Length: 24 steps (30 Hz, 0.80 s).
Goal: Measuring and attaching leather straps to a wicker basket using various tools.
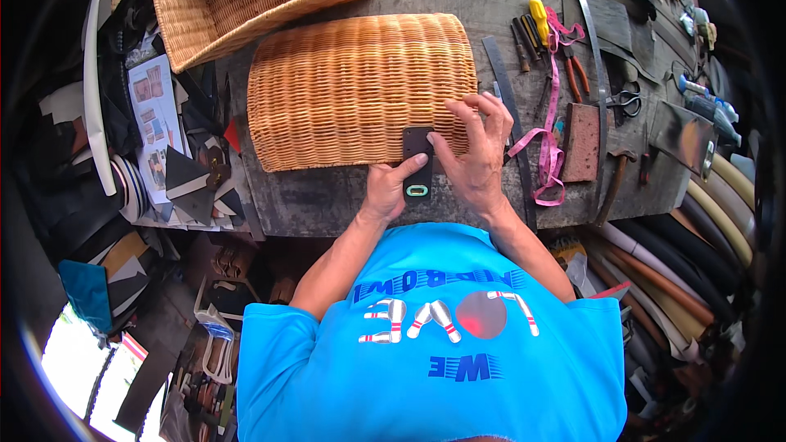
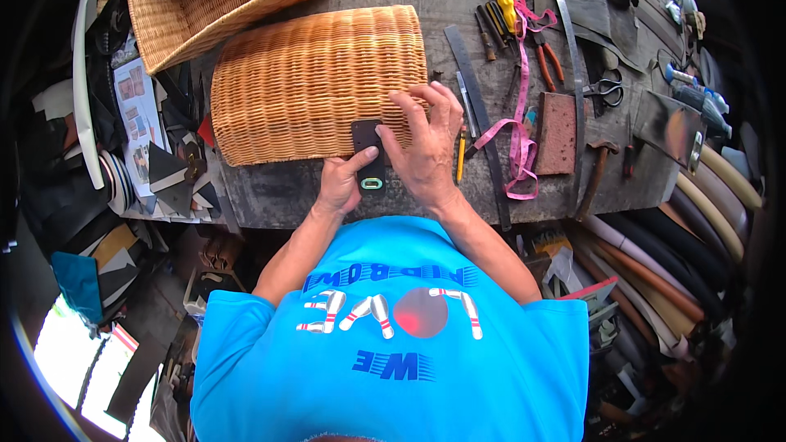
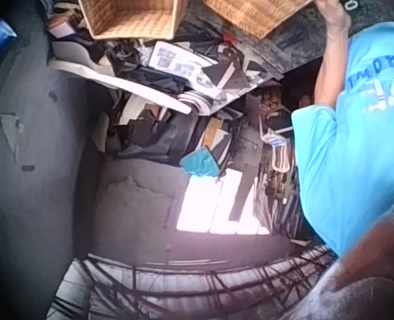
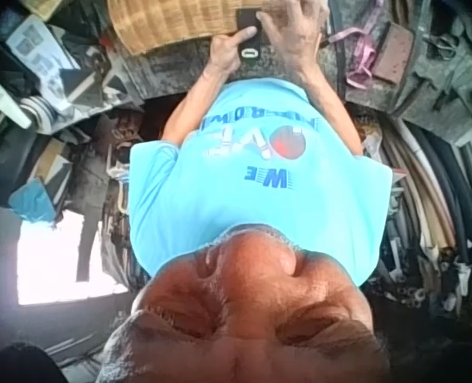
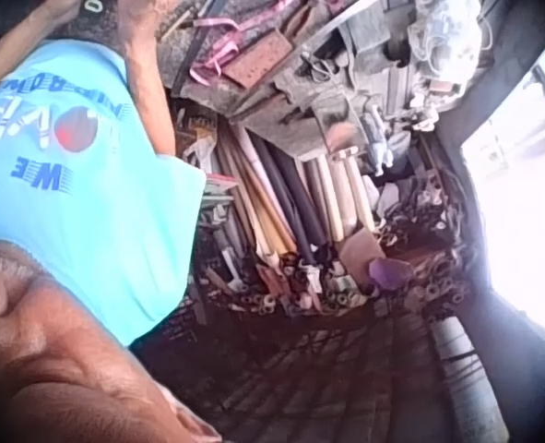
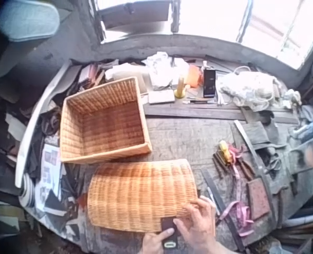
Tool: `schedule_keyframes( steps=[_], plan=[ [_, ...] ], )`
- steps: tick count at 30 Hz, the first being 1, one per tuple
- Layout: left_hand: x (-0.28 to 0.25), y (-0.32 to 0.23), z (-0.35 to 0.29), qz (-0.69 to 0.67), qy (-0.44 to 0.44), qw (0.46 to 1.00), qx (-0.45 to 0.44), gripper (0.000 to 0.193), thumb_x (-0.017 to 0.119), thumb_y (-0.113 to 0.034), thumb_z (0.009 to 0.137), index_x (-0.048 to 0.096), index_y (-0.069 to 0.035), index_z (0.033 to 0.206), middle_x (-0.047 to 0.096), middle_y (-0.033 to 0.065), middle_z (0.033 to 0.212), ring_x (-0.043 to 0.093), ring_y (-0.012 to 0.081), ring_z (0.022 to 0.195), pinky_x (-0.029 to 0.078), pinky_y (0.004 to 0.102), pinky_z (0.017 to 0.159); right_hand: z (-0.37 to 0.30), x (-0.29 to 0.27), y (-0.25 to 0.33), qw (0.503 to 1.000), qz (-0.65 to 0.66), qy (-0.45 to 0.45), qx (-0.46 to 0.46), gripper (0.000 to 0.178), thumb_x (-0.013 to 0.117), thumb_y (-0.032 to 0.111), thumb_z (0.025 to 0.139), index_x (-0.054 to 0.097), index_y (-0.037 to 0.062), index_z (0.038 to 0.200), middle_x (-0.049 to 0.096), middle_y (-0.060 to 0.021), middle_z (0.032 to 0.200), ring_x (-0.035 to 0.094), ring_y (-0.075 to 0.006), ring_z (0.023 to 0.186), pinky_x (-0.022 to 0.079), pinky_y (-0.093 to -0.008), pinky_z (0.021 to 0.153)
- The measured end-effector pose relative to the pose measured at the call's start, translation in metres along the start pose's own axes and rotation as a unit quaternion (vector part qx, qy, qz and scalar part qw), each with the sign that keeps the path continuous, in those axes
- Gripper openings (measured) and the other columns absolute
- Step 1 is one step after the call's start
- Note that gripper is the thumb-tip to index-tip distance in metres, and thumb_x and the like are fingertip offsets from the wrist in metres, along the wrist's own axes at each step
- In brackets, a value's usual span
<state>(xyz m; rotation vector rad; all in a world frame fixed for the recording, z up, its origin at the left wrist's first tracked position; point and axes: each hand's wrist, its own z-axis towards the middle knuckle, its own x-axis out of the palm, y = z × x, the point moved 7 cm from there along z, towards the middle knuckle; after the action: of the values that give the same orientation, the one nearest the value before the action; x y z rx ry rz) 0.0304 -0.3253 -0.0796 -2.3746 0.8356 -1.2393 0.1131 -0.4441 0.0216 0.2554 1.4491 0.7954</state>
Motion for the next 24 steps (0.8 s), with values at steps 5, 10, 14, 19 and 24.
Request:
schedule_keyframes(
  steps=[5,10,14,19,24],
  plan=[
    [0.007,-0.006,0.003,-0.017,0.025,1.0,0.001,0.044,0.069,0.006,0.084,0.057,-0.005,0.125,0.063,0.0052,0.118,0.061,0.0168,0.109,0.051,0.0325,0.096,0.015,-0.01,-0.016,0.997,0.049,-0.024,0.062,0.104,0.088,0.02,0.068,0.025,0.0107,0.152,0.018,-0.0199,0.151,0.026,-0.0383,0.141,0.033,-0.0513,0.113],
    [0.022,-0.013,0.004,-0.046,0.044,0.998,0.027,0.044,0.068,0.007,0.085,0.056,-0.006,0.126,0.062,0.006,0.12,0.062,0.0194,0.107,0.055,0.0342,0.094,0.019,0.027,-0.05,0.95,0.245,0.047,0.186,0.134,0.091,0.039,0.063,0.002,-0.0005,0.154,0.025,-0.0311,0.15,0.031,-0.0401,0.14,0.033,-0.0459,0.113],
    [0.024,-0.017,0.001,-0.057,0.063,0.996,0.022,0.043,0.066,0.007,0.086,0.055,-0.005,0.126,0.061,0.0065,0.12,0.063,0.0203,0.107,0.058,0.0367,0.093,0.02,0.032,-0.037,0.893,0.38,0.068,0.233,0.132,0.091,0.019,0.066,-0.006,-0.0017,0.153,0.045,-0.0228,0.142,0.047,-0.0288,0.131,0.038,-0.0376,0.11],
    [0.023,-0.018,0.003,-0.042,0.078,0.995,0.04,0.044,0.066,0.007,0.085,0.056,-0.005,0.127,0.061,0.0057,0.12,0.062,0.0202,0.108,0.055,0.0357,0.095,0.021,0.037,-0.04,0.859,0.434,0.07,0.264,0.13,0.09,0.011,0.065,-0.005,-0.0052,0.152,0.048,-0.0242,0.139,0.05,-0.0295,0.128,0.042,-0.0384,0.107],
    [0.022,-0.017,0.006,-0.036,0.101,0.993,0.046,0.045,0.066,0.008,0.085,0.055,-0.004,0.127,0.062,0.0066,0.12,0.062,0.0201,0.108,0.054,0.0351,0.094,0.027,0.035,-0.039,0.848,0.461,0.068,0.252,0.135,0.092,0.01,0.061,-0.007,-0.007,0.151,0.051,-0.0274,0.134,0.054,-0.0309,0.123,0.043,-0.037,0.105]
  ],
)
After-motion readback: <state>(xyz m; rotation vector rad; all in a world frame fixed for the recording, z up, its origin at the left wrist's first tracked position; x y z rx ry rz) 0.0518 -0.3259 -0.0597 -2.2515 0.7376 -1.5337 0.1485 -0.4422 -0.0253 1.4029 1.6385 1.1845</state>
